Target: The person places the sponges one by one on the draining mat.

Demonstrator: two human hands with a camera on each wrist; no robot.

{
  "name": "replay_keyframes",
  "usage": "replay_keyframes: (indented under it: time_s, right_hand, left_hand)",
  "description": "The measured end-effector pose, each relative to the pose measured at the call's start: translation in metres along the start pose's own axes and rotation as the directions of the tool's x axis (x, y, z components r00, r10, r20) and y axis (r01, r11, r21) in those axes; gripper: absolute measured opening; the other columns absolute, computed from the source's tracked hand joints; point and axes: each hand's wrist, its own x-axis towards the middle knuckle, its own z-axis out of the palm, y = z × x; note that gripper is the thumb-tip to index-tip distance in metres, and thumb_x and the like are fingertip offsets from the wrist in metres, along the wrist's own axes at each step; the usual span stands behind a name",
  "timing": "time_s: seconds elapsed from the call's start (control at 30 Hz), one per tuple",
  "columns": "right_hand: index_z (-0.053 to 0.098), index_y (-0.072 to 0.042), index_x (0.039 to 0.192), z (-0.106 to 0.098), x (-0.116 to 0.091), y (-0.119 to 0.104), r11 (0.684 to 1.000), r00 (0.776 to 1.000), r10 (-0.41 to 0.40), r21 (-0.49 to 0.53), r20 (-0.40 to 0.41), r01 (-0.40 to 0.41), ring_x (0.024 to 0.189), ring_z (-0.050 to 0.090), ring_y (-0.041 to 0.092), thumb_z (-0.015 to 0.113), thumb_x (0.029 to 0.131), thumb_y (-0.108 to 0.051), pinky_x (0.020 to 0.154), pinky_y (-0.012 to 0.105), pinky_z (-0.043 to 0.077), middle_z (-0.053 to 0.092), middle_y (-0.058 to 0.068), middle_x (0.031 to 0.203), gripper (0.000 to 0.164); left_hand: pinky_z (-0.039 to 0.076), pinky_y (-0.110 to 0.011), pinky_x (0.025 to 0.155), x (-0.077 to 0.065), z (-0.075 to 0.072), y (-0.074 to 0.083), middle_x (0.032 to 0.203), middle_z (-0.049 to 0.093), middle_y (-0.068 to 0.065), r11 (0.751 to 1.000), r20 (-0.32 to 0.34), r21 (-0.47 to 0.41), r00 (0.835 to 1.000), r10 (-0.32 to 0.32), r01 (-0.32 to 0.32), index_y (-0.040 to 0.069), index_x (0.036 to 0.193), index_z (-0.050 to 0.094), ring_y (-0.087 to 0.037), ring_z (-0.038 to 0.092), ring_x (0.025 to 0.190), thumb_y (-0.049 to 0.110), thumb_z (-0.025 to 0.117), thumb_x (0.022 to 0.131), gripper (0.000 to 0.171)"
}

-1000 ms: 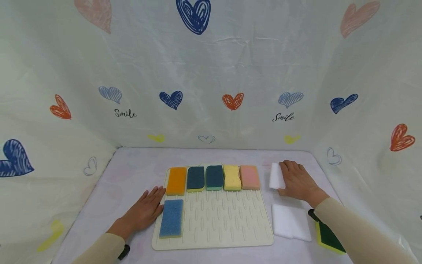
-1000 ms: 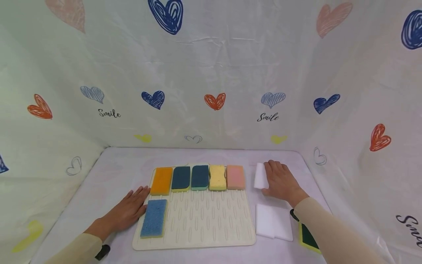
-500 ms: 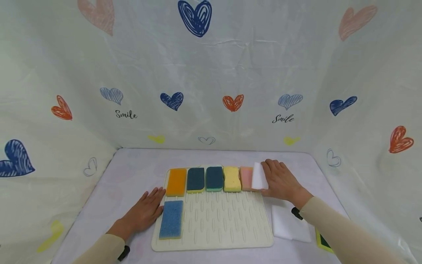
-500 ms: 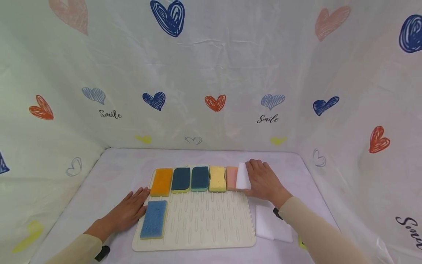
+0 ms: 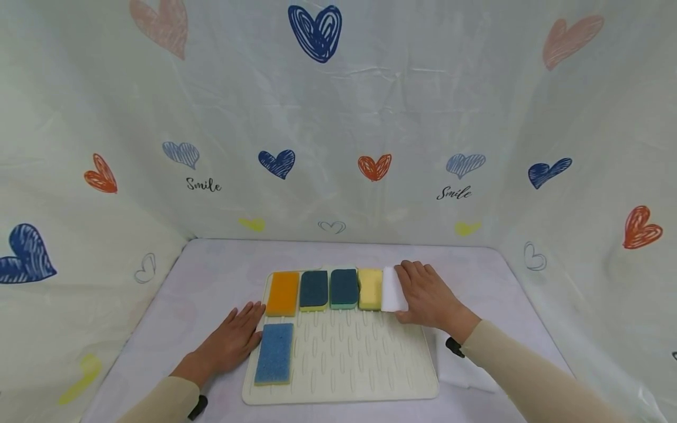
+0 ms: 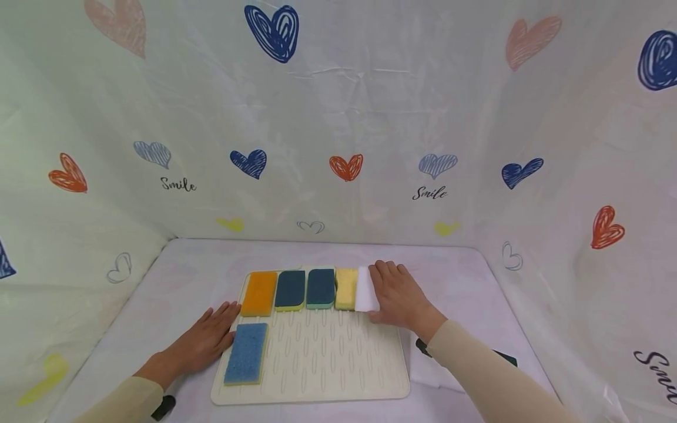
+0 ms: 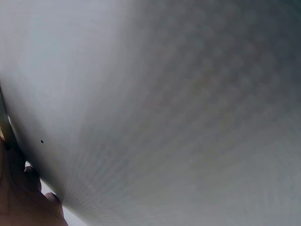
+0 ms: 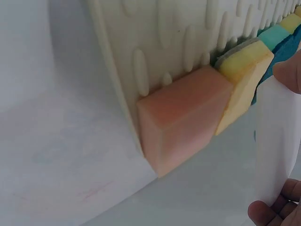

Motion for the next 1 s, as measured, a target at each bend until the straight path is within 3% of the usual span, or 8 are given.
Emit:
replay_keyframes:
  time_s: [0.2,0.5,0.87,1.0]
  right_hand:
    - [0.048,0.002,0.142,-0.003,0.008,-0.025,0.998,1.000,-0.001,0.057,0.031,-0.001,0.115,0.055,0.031,0.080,0.075,-0.066,0.093,0.044,0.050,0.056,0.016,0.132,0.100]
    - [0.050,-0.002,0.140,-0.003,0.024,-0.075,0.989,0.998,-0.061,0.135,-0.034,0.065,0.113,0.056,0.027,0.079,0.071,-0.068,0.088,0.041,0.049,0.058,0.012,0.130,0.100]
    - [0.052,-0.005,0.143,-0.004,0.033,-0.131,0.969,0.989,-0.151,0.196,-0.006,0.149,0.108,0.056,0.021,0.073,0.075,-0.076,0.086,0.035,0.049,0.059,0.007,0.129,0.100]
    - [0.051,-0.006,0.144,-0.003,0.033,-0.145,0.960,0.983,-0.179,0.228,0.046,0.164,0.111,0.055,0.021,0.069,0.079,-0.078,0.090,0.035,0.049,0.058,0.008,0.132,0.099]
  left_hand:
    - [0.021,-0.064,0.128,0.001,0.002,-0.002,0.172,0.033,-0.016,1.000,-0.004,0.014,1.000,0.006,-0.006,0.003,0.167,0.026,-0.039,0.028,0.160,0.036,0.050,0.112,0.068]
    - [0.021,-0.064,0.128,0.001,0.003,-0.002,0.171,0.033,-0.017,1.000,-0.010,0.017,1.000,0.009,-0.009,0.003,0.166,0.027,-0.040,0.028,0.160,0.035,0.051,0.112,0.068]
    - [0.022,-0.065,0.128,0.001,0.003,-0.003,0.171,0.033,-0.017,1.000,-0.023,0.016,0.999,0.027,-0.027,0.002,0.166,0.028,-0.040,0.029,0.159,0.034,0.052,0.112,0.067]
    - [0.022,-0.066,0.127,0.001,0.002,-0.002,0.171,0.034,-0.017,1.000,-0.025,0.008,0.999,0.030,-0.030,0.002,0.166,0.029,-0.041,0.029,0.159,0.033,0.052,0.112,0.067]
